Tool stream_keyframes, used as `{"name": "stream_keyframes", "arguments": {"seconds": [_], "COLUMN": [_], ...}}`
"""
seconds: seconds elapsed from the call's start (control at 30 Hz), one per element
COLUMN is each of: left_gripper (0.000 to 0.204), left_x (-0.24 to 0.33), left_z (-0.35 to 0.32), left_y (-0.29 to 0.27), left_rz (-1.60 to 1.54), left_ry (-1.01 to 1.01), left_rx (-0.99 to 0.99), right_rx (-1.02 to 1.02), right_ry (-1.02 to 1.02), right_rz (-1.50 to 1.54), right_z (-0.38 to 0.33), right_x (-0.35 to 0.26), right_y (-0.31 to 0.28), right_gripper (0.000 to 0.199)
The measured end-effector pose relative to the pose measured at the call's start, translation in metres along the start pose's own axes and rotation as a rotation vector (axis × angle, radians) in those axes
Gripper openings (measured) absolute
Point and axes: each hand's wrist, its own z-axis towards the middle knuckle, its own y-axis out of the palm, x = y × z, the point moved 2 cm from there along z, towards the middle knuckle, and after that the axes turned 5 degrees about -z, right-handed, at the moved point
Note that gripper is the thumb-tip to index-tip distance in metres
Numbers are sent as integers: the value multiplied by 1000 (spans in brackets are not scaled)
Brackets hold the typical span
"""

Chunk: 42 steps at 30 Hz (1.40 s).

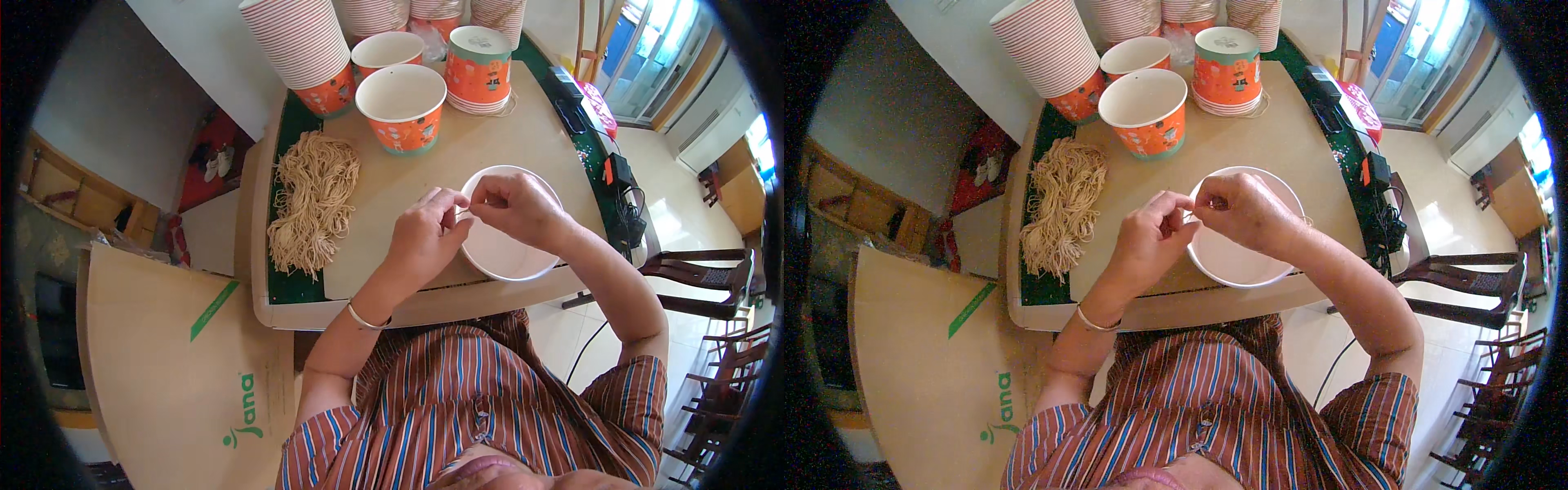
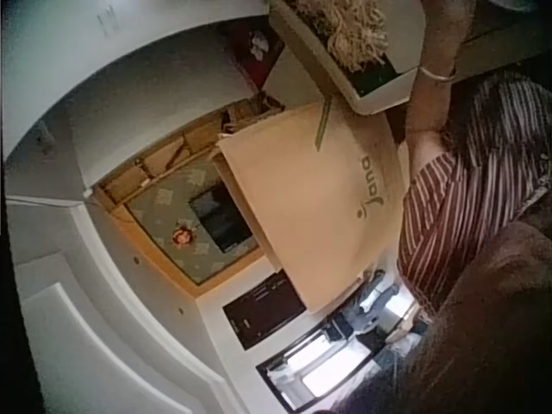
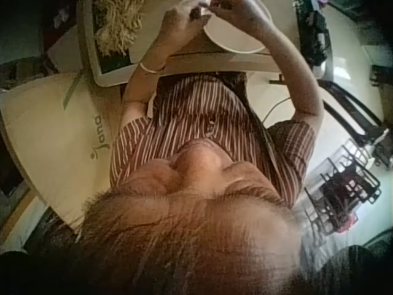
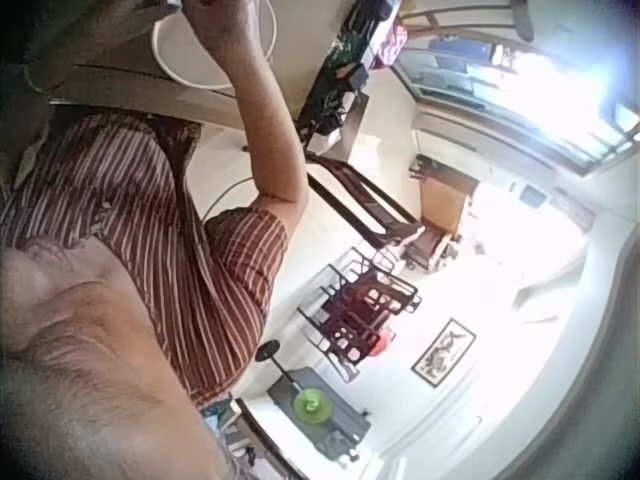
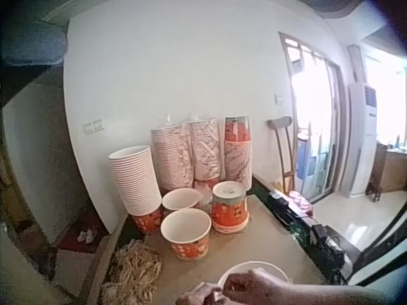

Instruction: Attaching pre-cut strings to the holes of paper cups for packaging.

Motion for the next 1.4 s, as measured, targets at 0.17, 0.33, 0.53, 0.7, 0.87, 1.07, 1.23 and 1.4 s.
{"name": "stream_keyframes", "arguments": {"seconds": [0.17,0.33,0.53,0.7,0.87,1.07,1.23,1.4], "left_gripper": [15,12,10,10,12,15,17,23], "left_x": [-8,-5,-8,-14,-16,-23,-31,-39], "left_z": [-1,-1,-3,-3,-5,-8,-8,-9], "left_y": [-2,-4,-6,-5,-6,-4,-3,-1], "left_rz": [-81,-116,-141,-141,-215,-267,-291,-243], "left_ry": [-20,-16,-6,113,135,170,219,246], "left_rx": [17,27,40,96,117,117,120,141], "right_rx": [11,-2,-26,-42,-127,-140,-126,-86], "right_ry": [-48,-52,-69,-50,-121,-180,-140,-99], "right_rz": [-19,-40,-132,-177,-300,-370,-351,-288], "right_z": [1,0,1,3,3,5,2,-1], "right_x": [-3,-13,-25,-36,-51,-58,-65,-65], "right_y": [1,-2,-8,-23,-38,-45,-49,-54], "right_gripper": [17,17,16,17,19,18,19,20]}}
